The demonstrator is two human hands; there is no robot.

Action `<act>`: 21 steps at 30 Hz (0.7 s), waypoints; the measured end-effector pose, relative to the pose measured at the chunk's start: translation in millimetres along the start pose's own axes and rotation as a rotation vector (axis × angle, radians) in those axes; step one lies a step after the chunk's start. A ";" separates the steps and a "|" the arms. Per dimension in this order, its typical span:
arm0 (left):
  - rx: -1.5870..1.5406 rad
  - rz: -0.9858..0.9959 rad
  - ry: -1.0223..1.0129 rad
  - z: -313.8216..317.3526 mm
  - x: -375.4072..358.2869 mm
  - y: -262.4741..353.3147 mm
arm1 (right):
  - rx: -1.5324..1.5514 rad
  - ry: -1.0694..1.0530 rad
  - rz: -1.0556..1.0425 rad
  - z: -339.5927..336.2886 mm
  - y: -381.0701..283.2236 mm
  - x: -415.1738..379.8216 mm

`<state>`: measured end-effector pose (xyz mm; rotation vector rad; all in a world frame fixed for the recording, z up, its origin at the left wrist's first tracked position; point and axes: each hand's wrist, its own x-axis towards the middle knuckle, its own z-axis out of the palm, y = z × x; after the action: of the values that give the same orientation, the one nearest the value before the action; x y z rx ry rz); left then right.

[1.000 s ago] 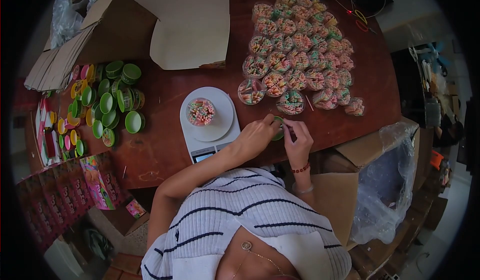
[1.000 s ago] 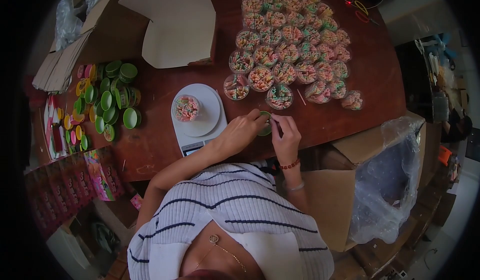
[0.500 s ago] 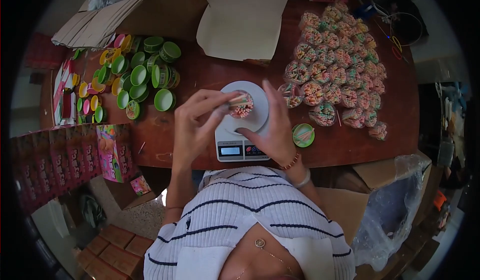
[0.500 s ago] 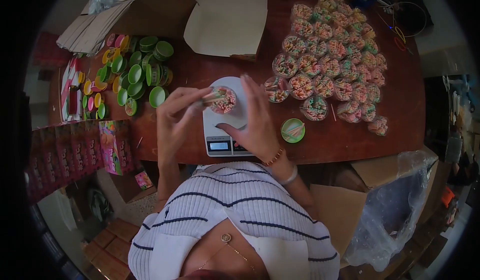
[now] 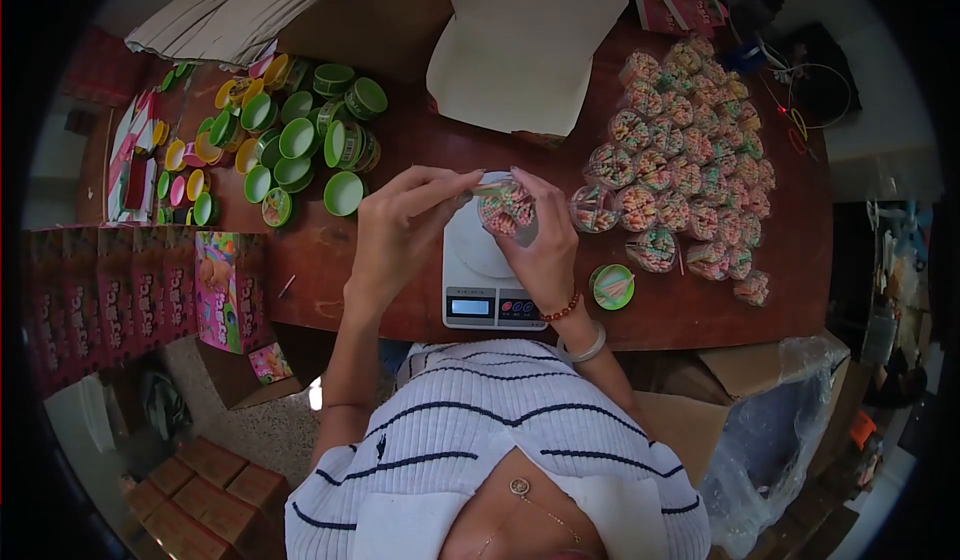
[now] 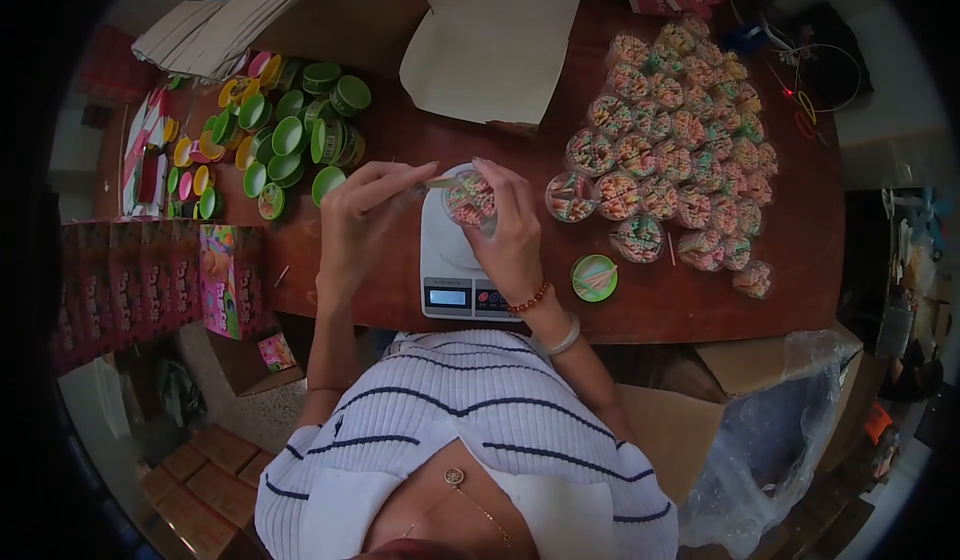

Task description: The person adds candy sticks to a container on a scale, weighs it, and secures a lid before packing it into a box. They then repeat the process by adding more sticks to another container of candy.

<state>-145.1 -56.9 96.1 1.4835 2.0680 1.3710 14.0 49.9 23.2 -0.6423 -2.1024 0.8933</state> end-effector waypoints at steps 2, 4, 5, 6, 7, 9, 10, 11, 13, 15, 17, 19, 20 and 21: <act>0.032 0.024 -0.031 7.3 1.3 1.0 | -0.010 0.010 0.027 0.7 0.5 -3.2; 0.064 0.046 -0.064 16.7 2.1 2.1 | -0.020 0.020 0.057 0.8 1.5 -5.3; 0.070 0.052 -0.073 21.6 2.6 3.0 | -0.027 0.020 0.054 1.0 1.8 -6.0; 0.077 0.059 -0.080 25.7 3.0 2.8 | -0.034 0.021 0.051 1.3 2.2 -6.4; 0.078 0.060 -0.081 30.5 3.4 -0.1 | -0.034 0.023 0.051 1.5 2.6 -6.5; 0.123 0.166 -0.052 38.9 3.3 -6.2 | -0.015 0.005 0.061 1.3 3.3 -8.1; 0.122 0.166 -0.055 39.3 3.5 -5.5 | -0.016 0.006 0.064 1.4 4.0 -8.9; 0.117 0.169 -0.080 39.0 3.9 -4.4 | 0.002 0.006 0.074 1.5 5.0 -9.4; 0.112 0.173 -0.110 37.4 4.9 -2.9 | 0.020 0.009 0.088 1.9 6.6 -9.6; 0.201 0.220 -0.130 33.9 5.4 -3.2 | 0.005 0.022 0.060 2.6 7.4 -10.5; 0.280 0.290 -0.196 34.4 7.9 -8.5 | 0.026 -0.002 0.069 2.4 8.9 -12.9; 0.359 0.362 -0.259 36.9 10.2 -7.7 | 0.048 -0.027 0.076 1.5 9.5 -13.4; 0.316 0.312 -0.259 38.3 11.3 -4.4 | 0.066 -0.029 0.087 1.2 8.8 -13.0; 0.273 0.260 -0.260 39.5 12.0 -2.3 | 0.083 -0.031 0.098 1.4 8.5 -13.0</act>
<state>-125.9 -25.6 77.2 1.9844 2.0087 0.9327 21.8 45.9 10.3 -0.6971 -2.0635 1.0461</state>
